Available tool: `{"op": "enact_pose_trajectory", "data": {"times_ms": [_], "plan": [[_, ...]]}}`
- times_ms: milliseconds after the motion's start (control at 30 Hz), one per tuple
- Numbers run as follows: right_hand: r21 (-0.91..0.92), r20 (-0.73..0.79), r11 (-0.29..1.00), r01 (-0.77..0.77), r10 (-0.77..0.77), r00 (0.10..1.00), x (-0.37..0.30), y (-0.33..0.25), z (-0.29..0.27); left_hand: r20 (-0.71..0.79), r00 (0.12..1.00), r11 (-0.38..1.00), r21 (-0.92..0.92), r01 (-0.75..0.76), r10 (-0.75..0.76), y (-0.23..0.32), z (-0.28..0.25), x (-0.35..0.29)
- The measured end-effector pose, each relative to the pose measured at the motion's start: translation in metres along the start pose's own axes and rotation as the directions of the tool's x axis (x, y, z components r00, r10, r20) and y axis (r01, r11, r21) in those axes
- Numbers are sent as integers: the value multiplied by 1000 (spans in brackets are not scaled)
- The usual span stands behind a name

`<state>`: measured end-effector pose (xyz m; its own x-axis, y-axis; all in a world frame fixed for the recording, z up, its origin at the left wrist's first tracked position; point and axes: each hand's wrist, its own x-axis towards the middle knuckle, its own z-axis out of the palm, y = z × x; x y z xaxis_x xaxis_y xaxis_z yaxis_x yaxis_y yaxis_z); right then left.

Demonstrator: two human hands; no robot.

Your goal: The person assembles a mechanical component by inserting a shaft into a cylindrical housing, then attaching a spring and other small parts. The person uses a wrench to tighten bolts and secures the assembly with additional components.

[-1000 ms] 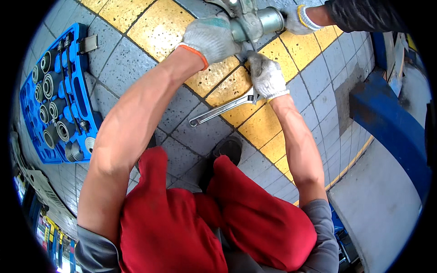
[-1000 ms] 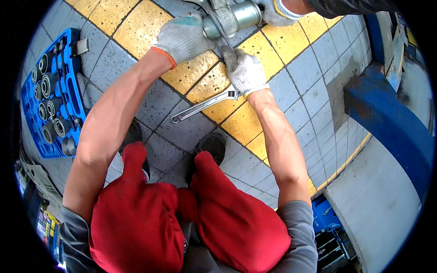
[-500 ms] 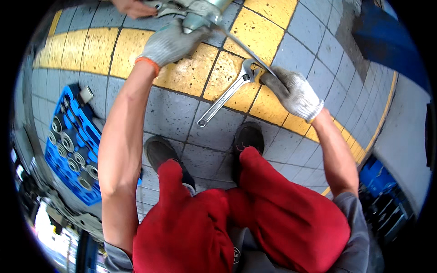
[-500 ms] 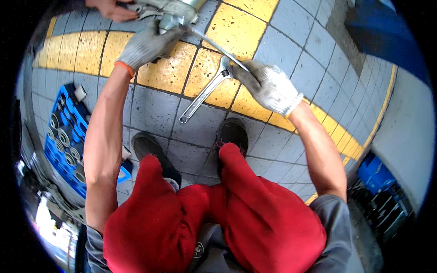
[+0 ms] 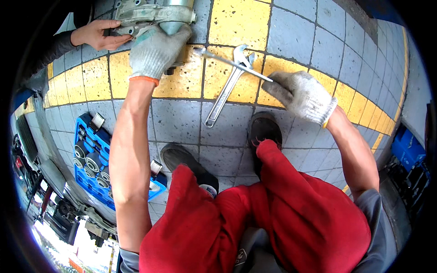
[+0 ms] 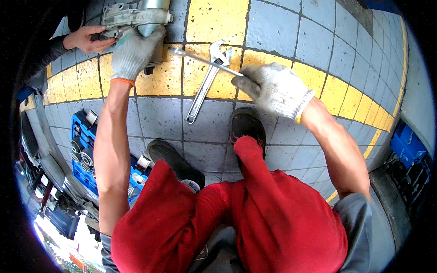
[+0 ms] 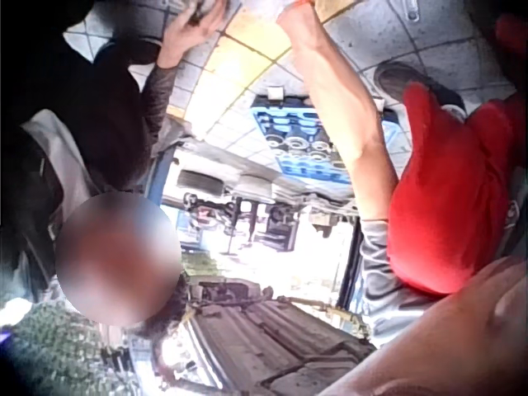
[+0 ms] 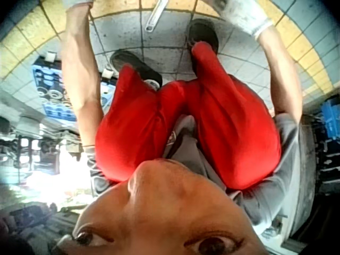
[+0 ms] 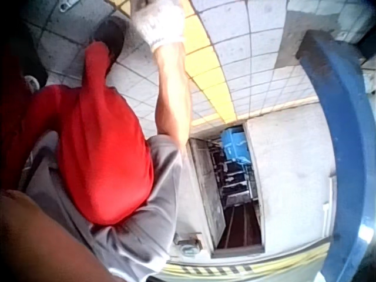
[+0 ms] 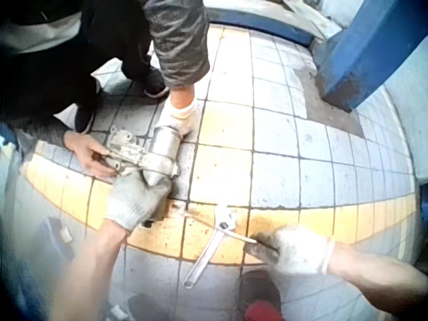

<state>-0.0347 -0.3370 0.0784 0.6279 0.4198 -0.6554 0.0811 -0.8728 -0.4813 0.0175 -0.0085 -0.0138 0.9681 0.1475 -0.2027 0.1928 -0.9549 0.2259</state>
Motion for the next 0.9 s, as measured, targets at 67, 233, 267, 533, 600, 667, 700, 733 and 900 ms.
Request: {"op": "enact_pose_trajectory", "data": {"times_ms": [67,233,267,533,600,667,700,733,900], "plan": [[84,-79,996,-21,28,996,5,4,0,-32,999,1000,-24,6,-6,3,1,-1],[185,-213,981,54,-14,977,20,15,6,40,999,996,-81,24,-21,4,-4,-3],[197,-228,978,74,-28,973,22,17,9,63,997,996,-79,44,-39,4,-4,-5],[54,-330,975,215,-186,925,29,17,17,37,996,993,-85,84,-81,4,2,-4],[61,-326,982,181,-152,933,31,14,15,11,996,993,-81,86,-86,5,4,-6],[83,-307,987,141,-109,945,33,11,13,-16,997,992,-102,72,-74,5,5,-7],[103,-316,985,141,-102,943,35,10,13,5,996,991,-96,94,-94,5,5,-6],[113,-307,986,125,-85,948,36,9,12,6,994,990,-94,108,-108,4,5,-6],[162,-312,985,66,-12,950,35,14,14,110,994,907,-421,31,18,-3,-3,-8]]}}
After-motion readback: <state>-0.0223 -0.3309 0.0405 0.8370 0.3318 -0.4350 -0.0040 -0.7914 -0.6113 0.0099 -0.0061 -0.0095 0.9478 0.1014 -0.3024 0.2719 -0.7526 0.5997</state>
